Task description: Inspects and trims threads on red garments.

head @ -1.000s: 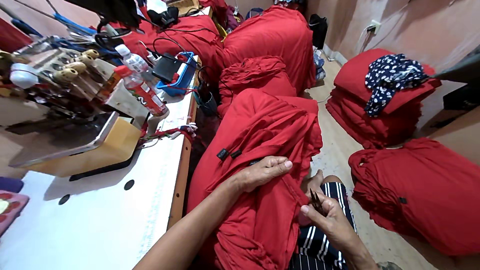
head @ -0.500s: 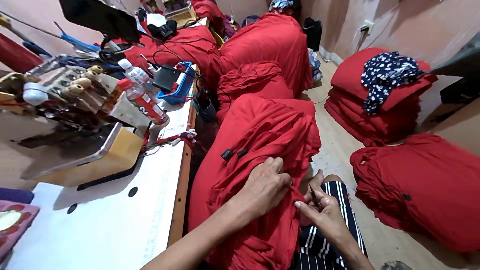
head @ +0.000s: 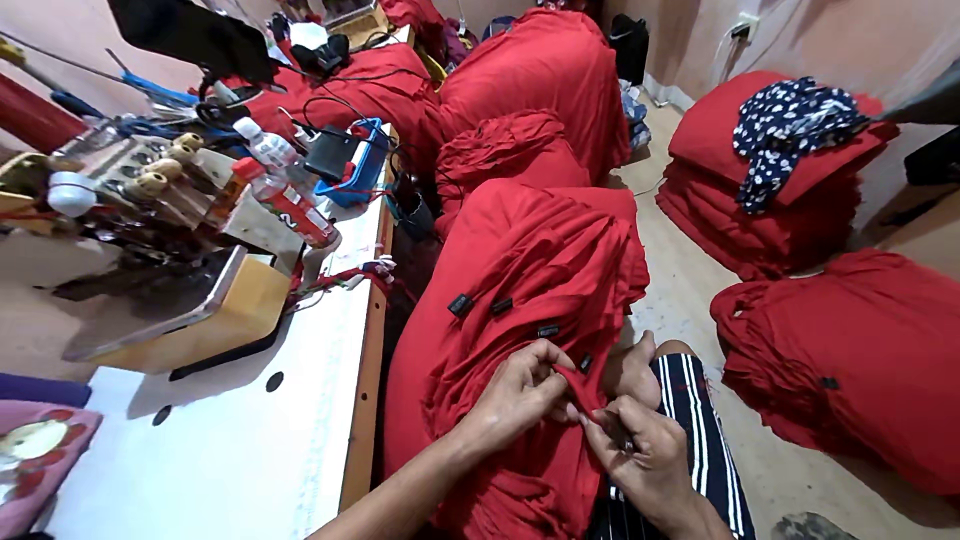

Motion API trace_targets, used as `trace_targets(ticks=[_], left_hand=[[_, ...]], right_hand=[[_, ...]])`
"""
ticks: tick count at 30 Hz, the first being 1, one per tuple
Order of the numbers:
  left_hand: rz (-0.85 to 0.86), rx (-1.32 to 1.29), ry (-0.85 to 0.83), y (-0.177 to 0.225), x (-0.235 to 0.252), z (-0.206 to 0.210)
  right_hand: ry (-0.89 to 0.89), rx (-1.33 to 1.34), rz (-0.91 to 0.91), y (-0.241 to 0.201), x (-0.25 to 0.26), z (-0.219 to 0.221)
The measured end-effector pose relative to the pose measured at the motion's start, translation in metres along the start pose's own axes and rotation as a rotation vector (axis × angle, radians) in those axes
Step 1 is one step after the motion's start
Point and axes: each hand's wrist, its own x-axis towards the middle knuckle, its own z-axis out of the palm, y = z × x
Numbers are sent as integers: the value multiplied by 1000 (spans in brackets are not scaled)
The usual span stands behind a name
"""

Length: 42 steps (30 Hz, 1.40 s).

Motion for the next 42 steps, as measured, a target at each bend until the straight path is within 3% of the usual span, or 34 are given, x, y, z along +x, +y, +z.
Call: trace_targets(ticks=[5, 13, 22, 27, 33, 37, 39, 42], left_hand=[[-38, -150, 39, 4, 1, 2], [4, -86, -25, -3, 5, 0], [39, -82, -118, -8, 7, -4], [59, -34, -113, -8, 7, -1], [186, 178, -129, -18, 6, 3], [180, 215, -109, -20, 4, 7], [156, 227, -92, -18, 3, 7], [147, 227, -95, -16, 4, 5]], right_hand=[[-41, -105, -79, 1, -3, -3], [-98, -112, -134, -3, -7, -2], [-110, 255, 215, -1, -3, -11], [-70, 223, 399, -3, 6, -19], [-41, 77, 272, -1, 8, -6], [-11, -84, 186, 2, 5, 5], [-26, -17, 232, 1, 5, 2], [-94, 328, 443, 2, 10, -8]])
